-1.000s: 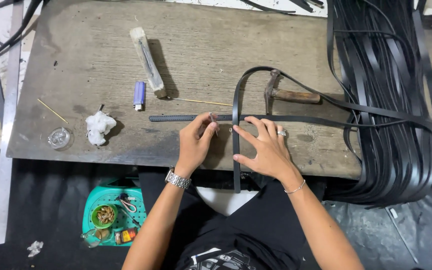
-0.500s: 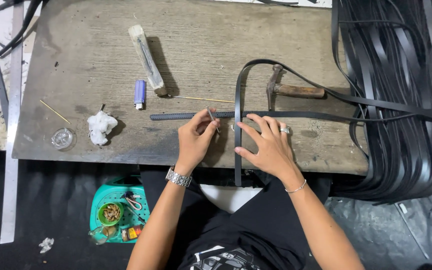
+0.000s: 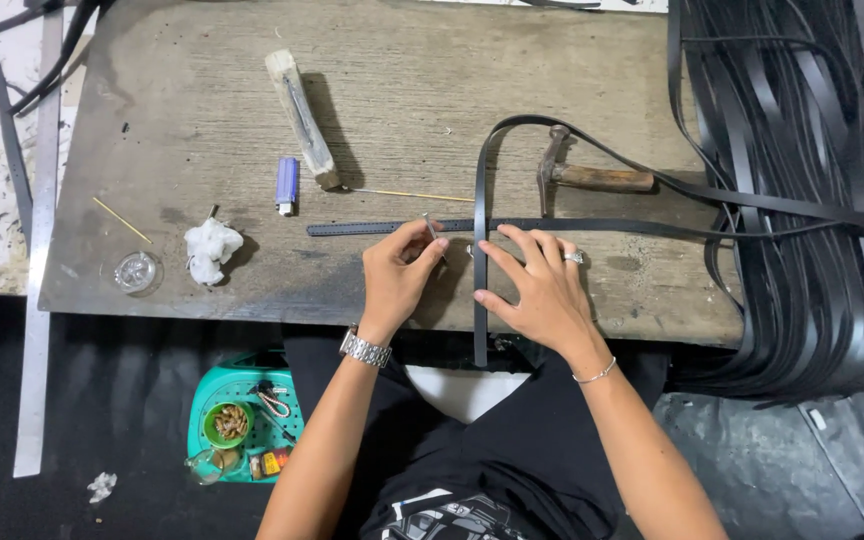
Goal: A person uses a hammer and a punch tool to secure metal rivets onto a black leather strap at a workshop table.
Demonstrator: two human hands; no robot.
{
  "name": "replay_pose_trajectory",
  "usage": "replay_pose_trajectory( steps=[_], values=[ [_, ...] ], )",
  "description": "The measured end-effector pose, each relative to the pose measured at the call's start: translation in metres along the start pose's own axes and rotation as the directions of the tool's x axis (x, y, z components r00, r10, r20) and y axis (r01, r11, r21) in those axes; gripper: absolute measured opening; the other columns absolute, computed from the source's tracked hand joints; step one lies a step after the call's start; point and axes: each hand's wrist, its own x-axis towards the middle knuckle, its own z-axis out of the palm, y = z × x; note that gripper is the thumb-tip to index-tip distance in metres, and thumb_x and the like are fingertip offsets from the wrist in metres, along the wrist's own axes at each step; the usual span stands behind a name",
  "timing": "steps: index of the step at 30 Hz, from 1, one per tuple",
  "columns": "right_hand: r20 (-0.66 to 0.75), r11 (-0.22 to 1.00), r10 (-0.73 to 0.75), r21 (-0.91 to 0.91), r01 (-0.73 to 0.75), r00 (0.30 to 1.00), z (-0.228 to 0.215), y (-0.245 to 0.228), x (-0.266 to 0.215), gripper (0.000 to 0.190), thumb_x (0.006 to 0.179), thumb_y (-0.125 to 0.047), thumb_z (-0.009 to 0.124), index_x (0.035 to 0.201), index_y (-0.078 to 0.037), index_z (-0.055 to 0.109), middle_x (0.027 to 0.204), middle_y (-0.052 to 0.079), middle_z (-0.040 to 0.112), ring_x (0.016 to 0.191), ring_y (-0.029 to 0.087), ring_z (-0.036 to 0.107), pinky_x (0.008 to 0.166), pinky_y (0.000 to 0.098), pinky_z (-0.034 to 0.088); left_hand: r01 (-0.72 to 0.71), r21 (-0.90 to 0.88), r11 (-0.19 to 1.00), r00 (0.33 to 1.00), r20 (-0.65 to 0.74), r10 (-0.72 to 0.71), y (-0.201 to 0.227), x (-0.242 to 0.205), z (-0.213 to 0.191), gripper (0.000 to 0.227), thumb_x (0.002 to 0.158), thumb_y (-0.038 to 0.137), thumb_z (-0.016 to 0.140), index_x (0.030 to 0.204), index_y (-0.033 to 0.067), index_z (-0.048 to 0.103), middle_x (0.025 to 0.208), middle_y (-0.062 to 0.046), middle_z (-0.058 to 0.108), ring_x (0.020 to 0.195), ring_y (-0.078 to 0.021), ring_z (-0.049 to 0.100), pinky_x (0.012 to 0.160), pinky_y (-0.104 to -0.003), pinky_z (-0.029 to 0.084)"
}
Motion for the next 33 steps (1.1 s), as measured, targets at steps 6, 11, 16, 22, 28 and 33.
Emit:
replay_pose_trajectory(
  steps=[6, 11, 16, 22, 28, 33],
  values=[
    [0.000, 1.000, 0.017, -0.011, -0.017, 1.000, -0.005, -0.003, 0.003, 0.058, 0.094, -0.062, 0.059, 0.138, -0.024, 0.061, 0.140, 0.008, 0.054, 0.123, 0.032, 0.048, 0.098, 0.0522, 0.032, 0.039, -0.040, 0.998, 0.999, 0.000, -0.039, 0.006, 0.002, 0.000, 0.013, 0.093, 0.005, 0.075, 0.105, 0.0051, 0.077, 0.083, -0.013, 0.079, 0.070, -0.0170, 0.073, 0.068, -0.033, 0.063],
    [0.047, 0.999, 0.027, -0.029, -0.025, 0.999, -0.009, -0.001, 0.006, 0.059, 0.092, -0.064, 0.058, 0.136, -0.025, 0.062, 0.141, 0.007, 0.051, 0.124, 0.032, 0.046, 0.097, 0.0511, 0.032, 0.096, -0.074, 0.993, 0.995, 0.042, -0.093, 0.014, 0.012, 0.008, 0.014, 0.090, 0.006, 0.077, 0.104, 0.0044, 0.078, 0.082, -0.013, 0.078, 0.069, -0.0165, 0.074, 0.063, -0.032, 0.063],
    [0.117, 0.999, 0.039, -0.001, -0.040, 0.992, -0.017, -0.007, 0.007, 0.064, 0.084, -0.066, 0.065, 0.128, -0.020, 0.066, 0.144, 0.009, 0.047, 0.127, 0.036, 0.042, 0.099, 0.0545, 0.031, 0.152, -0.131, 0.980, 0.985, 0.099, -0.140, 0.012, 0.011, 0.017, 0.016, 0.086, 0.006, 0.080, 0.102, 0.0020, 0.077, 0.082, -0.016, 0.078, 0.067, -0.0182, 0.075, 0.060, -0.033, 0.065],
    [0.133, 0.999, 0.042, 0.017, -0.044, 0.990, -0.008, -0.002, 0.004, 0.067, 0.084, -0.066, 0.062, 0.134, -0.022, 0.061, 0.143, 0.009, 0.044, 0.128, 0.036, 0.039, 0.102, 0.0548, 0.028, 0.181, -0.131, 0.975, 0.977, 0.135, -0.164, 0.006, 0.005, 0.026, 0.015, 0.087, 0.004, 0.078, 0.101, -0.0016, 0.075, 0.082, -0.017, 0.078, 0.064, -0.0226, 0.076, 0.061, -0.033, 0.066],
    [0.121, 0.999, 0.040, -0.007, -0.040, 0.992, -0.005, -0.002, 0.005, 0.068, 0.082, -0.067, 0.063, 0.132, -0.022, 0.062, 0.143, 0.008, 0.044, 0.127, 0.034, 0.040, 0.102, 0.0533, 0.028, 0.132, -0.073, 0.989, 0.983, 0.142, -0.121, 0.003, 0.006, 0.026, 0.013, 0.087, 0.007, 0.079, 0.100, 0.0032, 0.076, 0.081, -0.013, 0.079, 0.063, -0.0183, 0.076, 0.060, -0.030, 0.063],
    [0.103, 0.999, 0.029, -0.016, -0.028, 0.994, -0.003, 0.000, 0.004, 0.068, 0.080, -0.065, 0.065, 0.134, -0.023, 0.061, 0.144, 0.008, 0.044, 0.127, 0.034, 0.041, 0.101, 0.0531, 0.028, 0.155, -0.131, 0.979, 0.980, 0.147, -0.135, 0.002, 0.005, 0.028, 0.013, 0.089, 0.004, 0.077, 0.101, 0.0012, 0.075, 0.083, -0.016, 0.078, 0.066, -0.0215, 0.077, 0.061, -0.030, 0.065]
  ],
)
